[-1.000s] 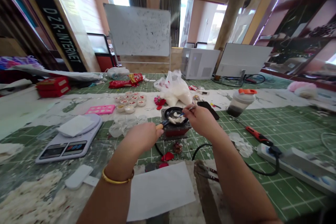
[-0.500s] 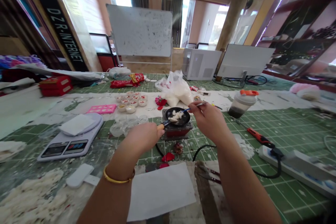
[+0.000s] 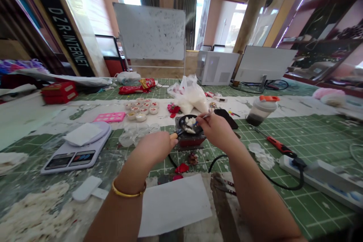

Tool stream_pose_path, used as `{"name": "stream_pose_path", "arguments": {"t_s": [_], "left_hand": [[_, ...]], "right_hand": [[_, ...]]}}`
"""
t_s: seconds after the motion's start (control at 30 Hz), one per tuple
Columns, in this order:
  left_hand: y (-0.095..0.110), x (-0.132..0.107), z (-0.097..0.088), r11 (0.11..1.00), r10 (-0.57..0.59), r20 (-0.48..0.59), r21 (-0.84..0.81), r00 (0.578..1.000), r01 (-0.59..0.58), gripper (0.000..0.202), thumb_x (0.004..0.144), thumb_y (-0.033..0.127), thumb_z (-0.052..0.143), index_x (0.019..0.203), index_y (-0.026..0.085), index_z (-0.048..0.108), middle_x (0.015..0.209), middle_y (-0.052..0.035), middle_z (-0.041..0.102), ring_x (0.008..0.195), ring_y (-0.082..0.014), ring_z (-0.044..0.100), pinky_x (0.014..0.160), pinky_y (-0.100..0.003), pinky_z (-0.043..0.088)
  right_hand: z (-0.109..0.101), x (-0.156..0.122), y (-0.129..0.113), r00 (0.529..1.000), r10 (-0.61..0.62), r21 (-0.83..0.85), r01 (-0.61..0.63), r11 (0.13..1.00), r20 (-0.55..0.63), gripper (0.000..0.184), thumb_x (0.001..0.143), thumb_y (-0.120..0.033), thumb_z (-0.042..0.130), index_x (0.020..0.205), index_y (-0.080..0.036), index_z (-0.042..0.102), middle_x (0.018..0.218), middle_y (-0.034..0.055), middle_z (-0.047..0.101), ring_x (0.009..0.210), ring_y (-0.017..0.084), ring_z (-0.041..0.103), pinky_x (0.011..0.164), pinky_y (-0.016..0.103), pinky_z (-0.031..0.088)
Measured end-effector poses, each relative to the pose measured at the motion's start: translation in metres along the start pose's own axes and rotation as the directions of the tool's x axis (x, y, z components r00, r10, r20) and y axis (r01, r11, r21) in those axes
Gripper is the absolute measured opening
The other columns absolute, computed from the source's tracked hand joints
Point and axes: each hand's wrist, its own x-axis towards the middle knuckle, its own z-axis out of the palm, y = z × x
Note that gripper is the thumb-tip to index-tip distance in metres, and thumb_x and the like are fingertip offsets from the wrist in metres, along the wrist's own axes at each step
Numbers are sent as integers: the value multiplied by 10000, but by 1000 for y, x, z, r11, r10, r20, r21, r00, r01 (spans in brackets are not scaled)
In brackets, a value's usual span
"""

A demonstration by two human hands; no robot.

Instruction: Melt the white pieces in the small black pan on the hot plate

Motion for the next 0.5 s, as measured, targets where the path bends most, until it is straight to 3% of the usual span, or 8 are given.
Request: {"name": "stream_pose_path", "arguments": {"t_s": [0.17, 0.3, 0.5], "left_hand": [[0, -1, -2, 999, 51, 29, -11, 998, -51, 444, 789, 497, 229, 794, 195, 555, 735, -61, 628, 591, -168, 553, 538, -259, 374], [1, -2, -4, 1000, -10, 29, -16, 1000, 11, 444, 789, 493, 238, 753, 189, 560, 773, -75, 633, 637, -189, 565, 553, -275, 386], [2, -2, -3, 1000, 12, 18, -23, 1000, -12, 444, 785, 495, 245, 755, 184, 560, 767, -73, 623, 641, -192, 566, 549, -272, 384]], "right_hand": [[2, 3, 5, 993, 41, -23, -44, 999, -114, 322, 841, -349, 315, 907, -216, 601, 782, 35, 644, 716, 153, 562, 630, 232, 336], [7, 8, 10, 999, 48, -106, -48, 993, -10, 312, 831, -335, 337, 871, -195, 612, 746, 52, 641, 703, 164, 560, 605, 234, 330], [3, 7, 9, 998, 56, -71, -58, 996, -28, 329, 838, -342, 320, 882, -193, 610, 788, 54, 644, 734, 160, 565, 624, 231, 337]]}}
